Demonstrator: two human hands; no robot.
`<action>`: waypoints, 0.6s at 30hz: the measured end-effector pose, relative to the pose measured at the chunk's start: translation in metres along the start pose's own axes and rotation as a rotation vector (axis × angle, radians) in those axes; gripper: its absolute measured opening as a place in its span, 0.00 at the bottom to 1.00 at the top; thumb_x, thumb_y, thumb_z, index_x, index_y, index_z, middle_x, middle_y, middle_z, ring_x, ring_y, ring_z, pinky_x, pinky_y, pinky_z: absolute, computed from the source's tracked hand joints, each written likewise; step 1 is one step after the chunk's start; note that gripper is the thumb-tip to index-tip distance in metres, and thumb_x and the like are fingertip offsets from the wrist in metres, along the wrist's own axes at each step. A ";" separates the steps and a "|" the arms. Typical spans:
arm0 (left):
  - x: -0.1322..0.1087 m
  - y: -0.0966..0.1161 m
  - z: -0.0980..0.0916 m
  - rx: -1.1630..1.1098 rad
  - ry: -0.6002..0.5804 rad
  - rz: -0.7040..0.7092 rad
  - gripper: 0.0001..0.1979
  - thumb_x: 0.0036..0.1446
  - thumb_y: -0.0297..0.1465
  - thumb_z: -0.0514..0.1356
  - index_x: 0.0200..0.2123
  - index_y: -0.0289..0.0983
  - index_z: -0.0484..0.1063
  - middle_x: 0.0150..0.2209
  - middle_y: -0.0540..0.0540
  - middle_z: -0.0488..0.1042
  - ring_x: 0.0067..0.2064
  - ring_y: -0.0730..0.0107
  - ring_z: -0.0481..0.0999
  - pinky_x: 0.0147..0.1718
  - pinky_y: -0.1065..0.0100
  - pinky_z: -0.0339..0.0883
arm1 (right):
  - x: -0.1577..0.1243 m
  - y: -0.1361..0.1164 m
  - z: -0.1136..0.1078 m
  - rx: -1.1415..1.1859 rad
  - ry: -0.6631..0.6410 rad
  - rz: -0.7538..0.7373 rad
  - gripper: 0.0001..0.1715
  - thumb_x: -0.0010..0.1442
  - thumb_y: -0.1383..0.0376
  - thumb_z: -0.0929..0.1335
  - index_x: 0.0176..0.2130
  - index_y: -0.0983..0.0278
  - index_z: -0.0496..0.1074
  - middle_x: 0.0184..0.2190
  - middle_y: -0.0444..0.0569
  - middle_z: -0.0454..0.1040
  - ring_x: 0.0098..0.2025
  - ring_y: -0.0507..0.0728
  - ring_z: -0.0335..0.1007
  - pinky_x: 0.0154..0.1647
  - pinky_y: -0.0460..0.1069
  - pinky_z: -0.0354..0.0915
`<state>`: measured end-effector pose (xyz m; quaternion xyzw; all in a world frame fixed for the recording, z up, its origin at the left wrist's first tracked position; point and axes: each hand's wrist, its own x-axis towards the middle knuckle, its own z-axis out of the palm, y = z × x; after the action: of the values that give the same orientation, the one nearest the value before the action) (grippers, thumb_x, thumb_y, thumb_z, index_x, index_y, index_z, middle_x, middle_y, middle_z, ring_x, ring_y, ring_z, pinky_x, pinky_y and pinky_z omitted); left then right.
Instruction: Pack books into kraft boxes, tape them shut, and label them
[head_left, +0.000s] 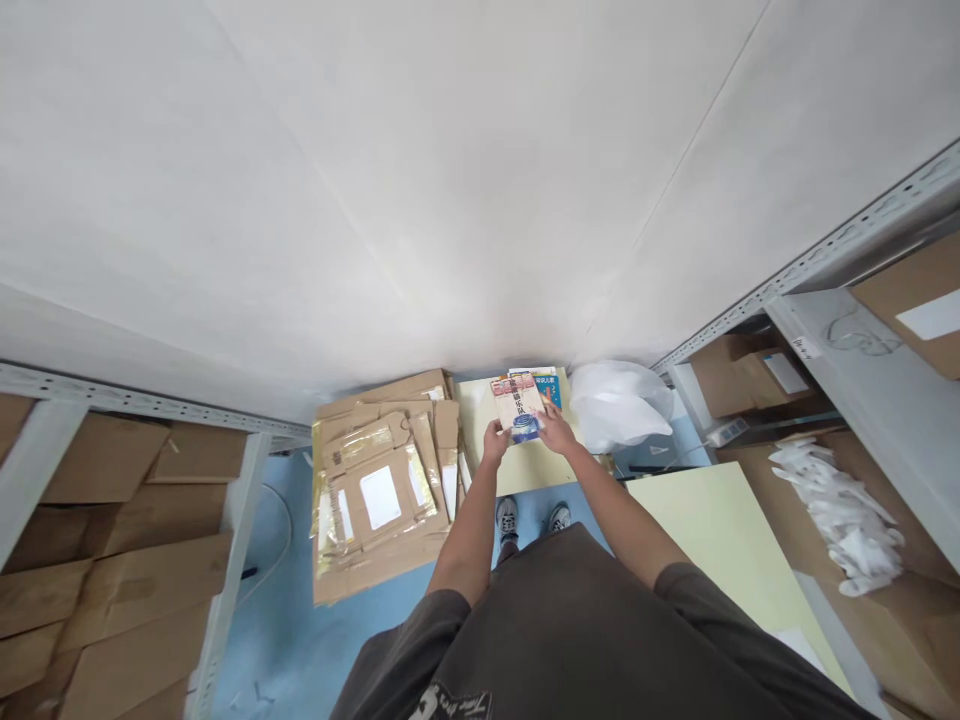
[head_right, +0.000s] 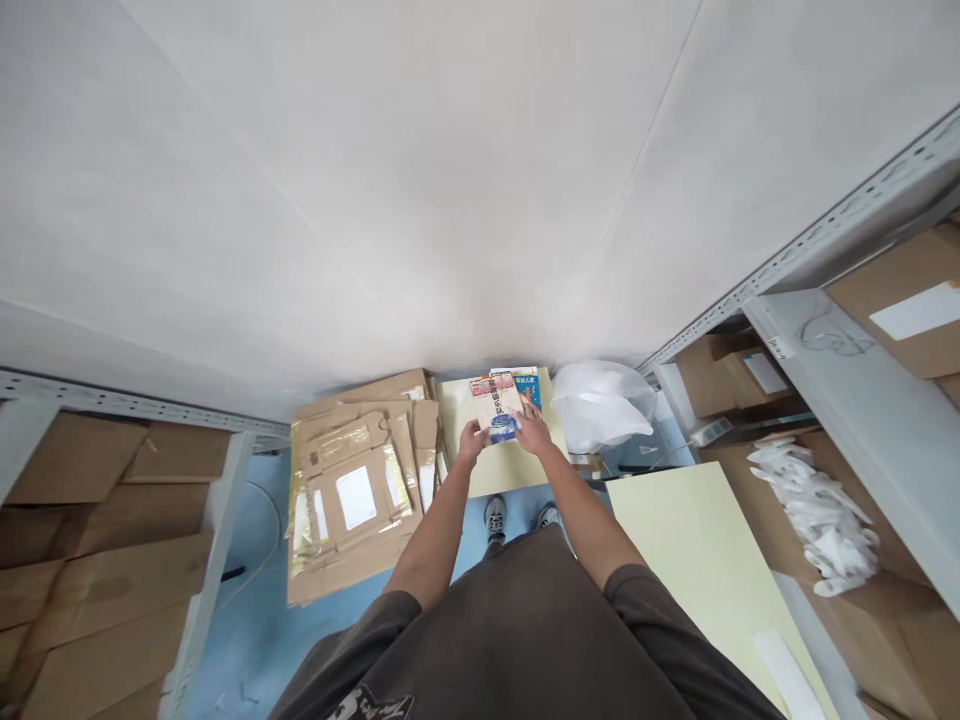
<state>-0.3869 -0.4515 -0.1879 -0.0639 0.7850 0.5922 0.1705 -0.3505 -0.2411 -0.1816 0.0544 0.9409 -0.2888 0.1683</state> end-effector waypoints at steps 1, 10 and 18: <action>0.000 0.002 0.000 0.005 0.019 -0.006 0.19 0.57 0.42 0.69 0.46 0.37 0.75 0.38 0.48 0.78 0.43 0.64 0.78 0.48 0.62 0.74 | -0.002 0.002 -0.001 0.074 0.046 0.001 0.44 0.63 0.66 0.68 0.75 0.59 0.62 0.76 0.57 0.61 0.79 0.68 0.52 0.74 0.65 0.60; -0.008 0.042 -0.035 -0.137 -0.219 0.033 0.21 0.51 0.44 0.71 0.42 0.39 0.72 0.43 0.47 0.77 0.38 0.70 0.75 0.38 0.68 0.72 | -0.033 -0.019 -0.032 0.784 0.191 0.129 0.41 0.60 0.57 0.72 0.70 0.59 0.67 0.52 0.56 0.84 0.52 0.65 0.82 0.52 0.60 0.79; -0.004 0.087 -0.038 -0.238 -0.497 0.063 0.37 0.50 0.49 0.74 0.61 0.40 0.74 0.52 0.40 0.80 0.41 0.65 0.79 0.36 0.68 0.72 | -0.085 -0.025 -0.082 1.045 0.304 0.146 0.37 0.54 0.51 0.75 0.59 0.58 0.69 0.51 0.55 0.84 0.46 0.64 0.82 0.38 0.53 0.77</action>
<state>-0.4163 -0.4626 -0.0983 0.0881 0.6457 0.6826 0.3306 -0.2994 -0.2160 -0.0756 0.2371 0.6796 -0.6942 0.0008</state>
